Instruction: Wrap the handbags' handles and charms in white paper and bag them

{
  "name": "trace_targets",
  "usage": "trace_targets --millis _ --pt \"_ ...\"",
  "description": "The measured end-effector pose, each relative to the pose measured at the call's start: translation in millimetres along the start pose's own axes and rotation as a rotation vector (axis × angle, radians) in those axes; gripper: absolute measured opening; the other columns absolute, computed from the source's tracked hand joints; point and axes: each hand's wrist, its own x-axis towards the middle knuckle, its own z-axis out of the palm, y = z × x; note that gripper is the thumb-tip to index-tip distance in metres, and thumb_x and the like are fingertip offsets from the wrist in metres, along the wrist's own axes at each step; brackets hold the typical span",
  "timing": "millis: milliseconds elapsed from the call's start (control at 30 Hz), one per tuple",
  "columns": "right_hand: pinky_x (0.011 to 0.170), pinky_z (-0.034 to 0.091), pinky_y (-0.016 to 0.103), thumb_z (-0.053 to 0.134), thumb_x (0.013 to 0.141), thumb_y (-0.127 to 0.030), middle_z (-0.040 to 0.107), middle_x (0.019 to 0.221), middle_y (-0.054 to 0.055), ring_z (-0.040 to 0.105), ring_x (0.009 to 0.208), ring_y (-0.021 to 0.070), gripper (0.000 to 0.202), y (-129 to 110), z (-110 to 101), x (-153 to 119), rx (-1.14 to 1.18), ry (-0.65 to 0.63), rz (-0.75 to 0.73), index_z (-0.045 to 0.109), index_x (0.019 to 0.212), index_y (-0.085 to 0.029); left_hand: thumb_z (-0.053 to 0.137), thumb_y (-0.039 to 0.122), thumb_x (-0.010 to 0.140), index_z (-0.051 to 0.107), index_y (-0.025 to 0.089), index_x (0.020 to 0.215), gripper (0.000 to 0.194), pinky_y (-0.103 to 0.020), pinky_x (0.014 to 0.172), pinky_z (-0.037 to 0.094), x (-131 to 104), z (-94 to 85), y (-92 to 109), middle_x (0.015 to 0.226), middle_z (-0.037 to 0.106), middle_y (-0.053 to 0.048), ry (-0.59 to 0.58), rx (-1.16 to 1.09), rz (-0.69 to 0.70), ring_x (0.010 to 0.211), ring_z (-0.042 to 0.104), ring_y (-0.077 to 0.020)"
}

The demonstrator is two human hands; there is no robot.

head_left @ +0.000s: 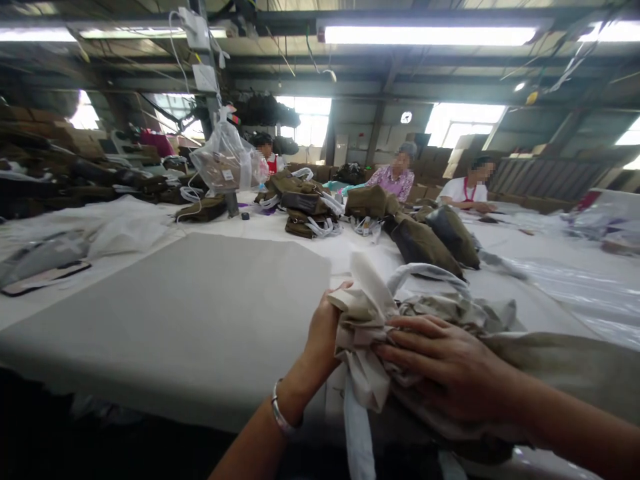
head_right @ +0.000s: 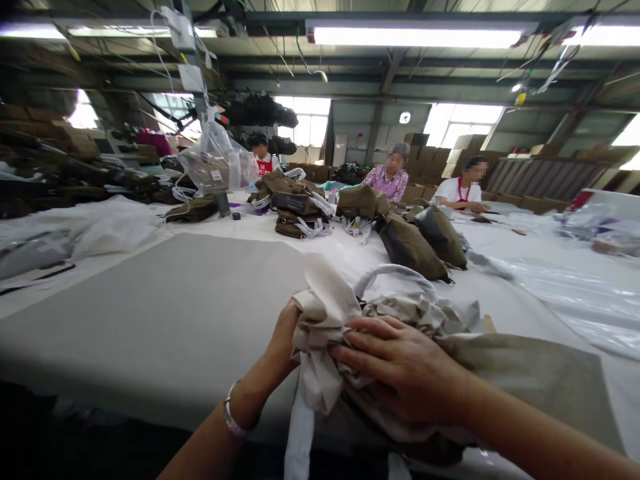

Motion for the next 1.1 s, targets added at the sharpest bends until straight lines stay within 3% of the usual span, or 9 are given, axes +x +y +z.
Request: trace_targets --millis 133,233,300,400,500,633,733,933,1100 --pt "0.107 0.049 0.047 0.055 0.094 -0.027 0.066 0.134 0.013 0.056 0.128 0.031 0.047 -6 -1 14 0.119 -0.195 0.115 0.058 0.139 -0.016 0.066 0.019 0.079 0.057 0.02 0.131 0.053 -0.037 0.099 0.052 -6 2.5 3 0.123 0.065 -0.009 0.094 -0.157 -0.011 0.111 0.063 -0.0247" --pt "0.1 0.052 0.047 0.052 0.094 -0.025 0.072 0.116 0.015 0.063 0.114 0.0298 0.03 -6 10 23 0.196 -0.316 0.212 0.069 0.115 -0.015 0.064 0.019 0.083 0.049 0.024 0.142 0.062 -0.032 0.083 0.057 -12 13.6 13 0.117 0.067 -0.006 0.09 -0.284 -0.141 0.095 0.066 -0.0201" --pt "0.095 0.054 0.048 0.051 0.091 -0.024 0.073 0.105 0.016 0.066 0.102 0.0302 0.026 -3 24 29 0.216 -0.322 0.218 0.072 0.103 -0.014 0.061 0.017 0.084 0.049 0.027 0.143 0.061 -0.032 0.085 0.057 -16 25.1 21 0.118 0.068 -0.004 0.088 -0.333 -0.136 0.096 0.067 -0.0198" --pt "0.096 0.053 0.052 0.048 0.086 -0.021 0.073 0.102 0.019 0.067 0.098 0.0318 0.034 1 44 36 0.258 -0.208 0.098 0.072 0.108 -0.013 0.056 0.005 0.077 0.057 0.026 0.135 0.061 -0.034 0.103 0.05 -22 42.6 32 0.123 0.068 -0.003 0.113 -0.327 -0.048 0.113 0.063 -0.0215" --pt "0.095 0.054 0.049 0.047 0.085 -0.02 0.072 0.106 0.02 0.067 0.101 0.0315 0.041 4 47 37 0.288 -0.148 0.074 0.069 0.118 -0.014 0.054 0.002 0.074 0.056 0.026 0.136 0.066 -0.035 0.109 0.046 -25 49.6 36 0.124 0.067 -0.005 0.143 -0.235 0.025 0.117 0.06 -0.0224" --pt "0.091 0.058 0.042 0.052 0.088 -0.025 0.07 0.113 0.017 0.066 0.107 0.0294 0.038 6 29 26 0.222 -0.263 0.143 0.066 0.123 -0.016 0.057 0.01 0.082 0.034 0.028 0.155 0.079 -0.044 0.107 0.048 -20 39.4 27 0.127 0.062 -0.008 0.174 -0.062 0.032 0.119 0.057 -0.0272" --pt "0.09 0.058 0.043 0.05 0.09 -0.02 0.07 0.111 0.017 0.064 0.113 0.0309 0.036 7 20 23 0.114 -0.379 0.151 0.066 0.122 -0.015 0.058 0.016 0.085 0.024 0.024 0.16 0.082 -0.047 0.103 0.051 -14 31.3 12 0.125 0.063 -0.011 0.15 -0.089 -0.044 0.115 0.061 -0.0291" --pt "0.084 0.059 0.045 0.051 0.088 -0.027 0.073 0.102 0.017 0.069 0.097 0.0329 0.044 14 35 45 0.175 -0.518 0.216 0.065 0.127 -0.015 0.061 0.01 0.084 0.047 0.022 0.147 0.065 -0.034 0.113 0.045 -8 38.7 -1 0.136 0.064 -0.008 0.191 -0.435 -0.097 0.127 0.06 -0.0223" --pt "0.073 0.059 0.038 0.042 0.097 -0.039 0.075 0.09 0.01 0.069 0.078 0.0264 0.041 45 86 56 0.415 -0.433 0.529 0.067 0.126 -0.024 0.058 0.005 0.083 0.057 0.022 0.137 0.056 -0.034 0.108 0.05 1 54.6 -4 0.126 0.069 -0.006 0.163 -0.57 -0.151 0.116 0.066 -0.0219"
